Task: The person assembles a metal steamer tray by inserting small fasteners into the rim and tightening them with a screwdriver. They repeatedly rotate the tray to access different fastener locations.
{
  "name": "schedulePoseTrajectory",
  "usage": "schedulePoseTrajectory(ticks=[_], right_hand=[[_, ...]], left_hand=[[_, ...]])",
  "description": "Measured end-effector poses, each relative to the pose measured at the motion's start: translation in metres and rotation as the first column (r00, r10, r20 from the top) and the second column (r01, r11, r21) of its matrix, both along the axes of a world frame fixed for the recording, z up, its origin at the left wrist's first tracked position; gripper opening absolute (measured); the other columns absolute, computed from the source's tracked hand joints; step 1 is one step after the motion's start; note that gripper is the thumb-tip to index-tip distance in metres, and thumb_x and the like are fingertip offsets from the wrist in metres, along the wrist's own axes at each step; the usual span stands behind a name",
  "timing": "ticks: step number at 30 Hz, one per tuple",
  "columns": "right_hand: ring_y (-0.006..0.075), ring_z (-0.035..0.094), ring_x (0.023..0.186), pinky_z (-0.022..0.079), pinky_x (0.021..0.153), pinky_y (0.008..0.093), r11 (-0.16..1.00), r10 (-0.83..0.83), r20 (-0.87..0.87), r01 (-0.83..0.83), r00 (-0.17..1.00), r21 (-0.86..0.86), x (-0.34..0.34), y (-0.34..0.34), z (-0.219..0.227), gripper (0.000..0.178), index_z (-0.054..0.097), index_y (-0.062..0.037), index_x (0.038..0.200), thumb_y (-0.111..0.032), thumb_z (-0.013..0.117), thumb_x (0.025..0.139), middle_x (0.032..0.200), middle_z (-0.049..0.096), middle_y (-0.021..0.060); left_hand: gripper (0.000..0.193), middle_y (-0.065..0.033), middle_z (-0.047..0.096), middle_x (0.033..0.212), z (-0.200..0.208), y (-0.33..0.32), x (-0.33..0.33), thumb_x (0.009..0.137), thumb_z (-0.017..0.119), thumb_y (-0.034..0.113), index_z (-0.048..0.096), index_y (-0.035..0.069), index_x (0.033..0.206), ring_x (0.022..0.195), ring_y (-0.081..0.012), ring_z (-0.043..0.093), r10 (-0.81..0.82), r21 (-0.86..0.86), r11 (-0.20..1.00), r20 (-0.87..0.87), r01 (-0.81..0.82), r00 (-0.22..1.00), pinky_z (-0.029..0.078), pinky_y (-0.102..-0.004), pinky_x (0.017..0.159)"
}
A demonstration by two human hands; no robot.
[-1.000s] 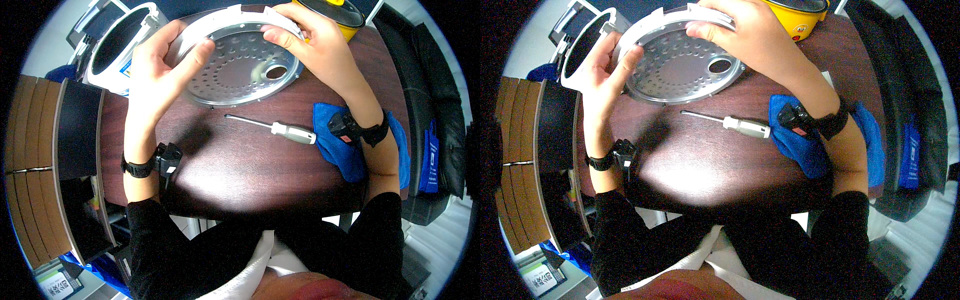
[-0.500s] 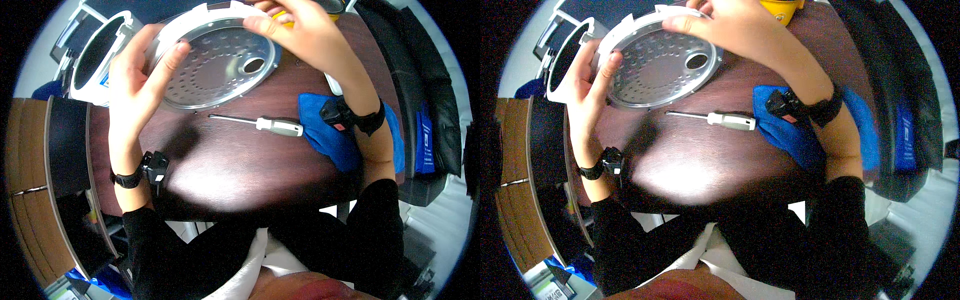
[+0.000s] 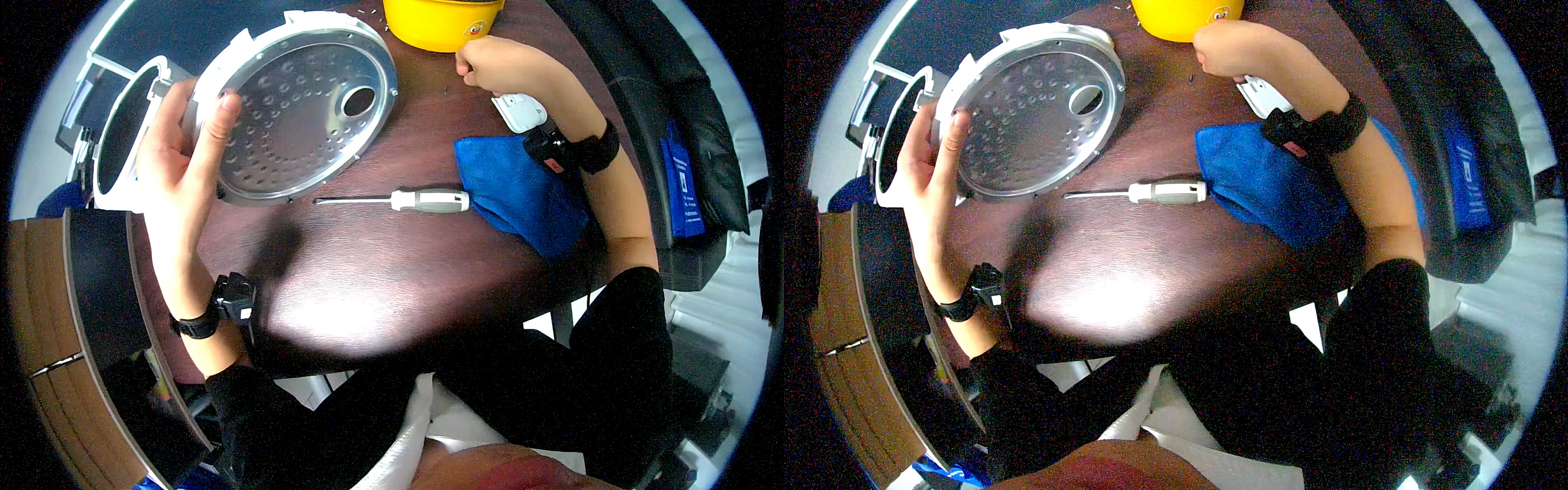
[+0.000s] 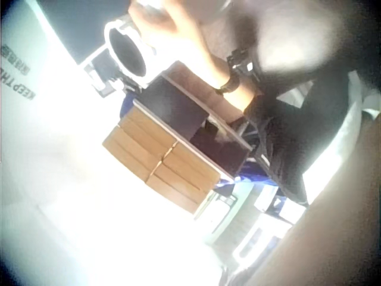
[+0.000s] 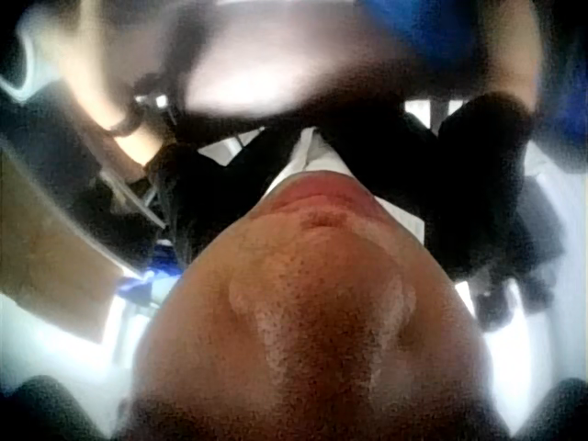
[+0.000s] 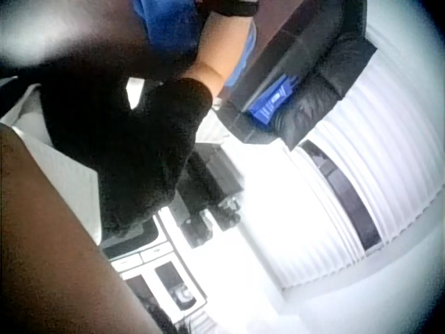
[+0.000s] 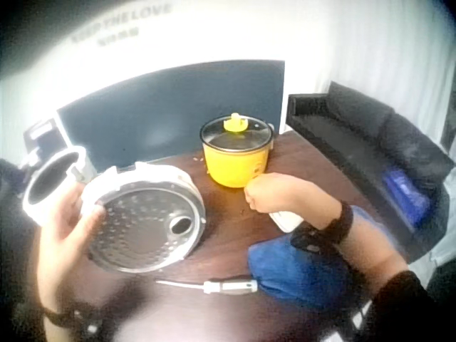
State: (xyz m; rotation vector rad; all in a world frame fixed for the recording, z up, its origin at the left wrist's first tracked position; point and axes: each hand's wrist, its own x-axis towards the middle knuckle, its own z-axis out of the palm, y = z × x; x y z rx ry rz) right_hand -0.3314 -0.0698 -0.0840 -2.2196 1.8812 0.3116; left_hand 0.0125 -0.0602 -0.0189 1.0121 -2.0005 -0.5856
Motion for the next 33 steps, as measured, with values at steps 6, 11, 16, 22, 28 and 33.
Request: schedulePoseTrajectory(ticks=[6, 11, 16, 22, 28, 33], right_hand=[[0.0187, 0.06, 0.054, 0.05, 0.052, 0.0327, 0.993, -0.098, 0.104, 0.091, 0.99, 0.07, 0.007, -0.005, -0.005, 0.025, 0.057, -0.0008, 0.107, -0.01, 0.06, 0.084, 0.072, 0.062, 0.011], [0.0203, 0.058, 0.046, 0.049, 0.048, 0.0332, 0.993, -0.117, 0.069, 0.115, 0.991, 0.039, 0.009, -0.015, -0.018, 0.026, 0.062, 0.0008, 0.098, -0.022, 0.053, 0.092, 0.066, 0.061, 0.0129], [0.0205, 0.055, 0.04, 0.047, 0.041, 0.0333, 0.974, -0.208, 0.029, 0.204, 0.978, 0.1, 0.022, -0.022, -0.023, 0.034, 0.063, 0.003, 0.09, -0.027, 0.047, 0.095, 0.056, 0.058, 0.0131], [0.0171, 0.055, 0.04, 0.045, 0.037, 0.0309, 0.94, -0.276, 0.076, 0.252, 0.958, 0.232, 0.013, -0.031, -0.036, 0.029, 0.063, 0.0009, 0.088, -0.025, 0.05, 0.09, 0.054, 0.057, 0.0095], [0.0157, 0.056, 0.043, 0.045, 0.038, 0.0299, 0.943, -0.284, 0.153, 0.247, 0.946, 0.225, 0.006, -0.029, -0.03, 0.023, 0.061, -0.0009, 0.09, -0.022, 0.054, 0.088, 0.061, 0.059, 0.0085], [0.0174, 0.058, 0.046, 0.047, 0.043, 0.0322, 0.996, -0.084, 0.242, 0.085, 0.967, 0.006, 0.001, -0.022, -0.027, 0.016, 0.059, -0.0015, 0.093, -0.015, 0.056, 0.086, 0.067, 0.061, 0.0105]], left_hand=[[0.027, 0.0012, 0.054, 0.07, -0.002, -0.001, 0.0, 0.09, 0.065, 0.026, 0.06, 0.001, 0.099, 0.063, -0.0032, 0.045, -0.009, -0.01, 1.0, 0.009, 0.009, 1.0, 0.034, -0.0189, 0.055], [0.027, -0.0001, 0.056, 0.071, -0.003, 0.001, -0.004, 0.09, 0.065, 0.025, 0.06, 0.001, 0.1, 0.064, -0.0038, 0.048, -0.011, -0.032, 0.999, -0.011, 0.011, 1.0, 0.036, -0.0194, 0.055], [0.027, -0.002, 0.058, 0.071, -0.003, 0.003, -0.003, 0.089, 0.065, 0.025, 0.061, 0.001, 0.101, 0.063, -0.0044, 0.051, -0.023, -0.081, 0.996, 0.008, 0.023, 1.0, 0.038, -0.0199, 0.054], [0.027, -0.0025, 0.059, 0.068, -0.002, 0.005, -0.006, 0.089, 0.065, 0.025, 0.061, 0.001, 0.101, 0.061, -0.0046, 0.051, -0.036, -0.123, 0.992, 0.024, 0.039, 0.999, 0.039, -0.021, 0.053], [0.029, -0.0032, 0.059, 0.065, -0.002, 0.005, -0.004, 0.089, 0.066, 0.028, 0.061, 0.002, 0.101, 0.059, -0.0053, 0.051, -0.022, -0.15, 0.988, 0.057, 0.03, 0.998, 0.039, -0.0217, 0.052], [0.03, -0.0028, 0.059, 0.065, -0.002, 0.005, -0.004, 0.089, 0.065, 0.029, 0.062, 0.002, 0.101, 0.057, -0.0056, 0.052, -0.017, -0.167, 0.986, 0.064, 0.028, 0.998, 0.039, -0.0217, 0.051]])
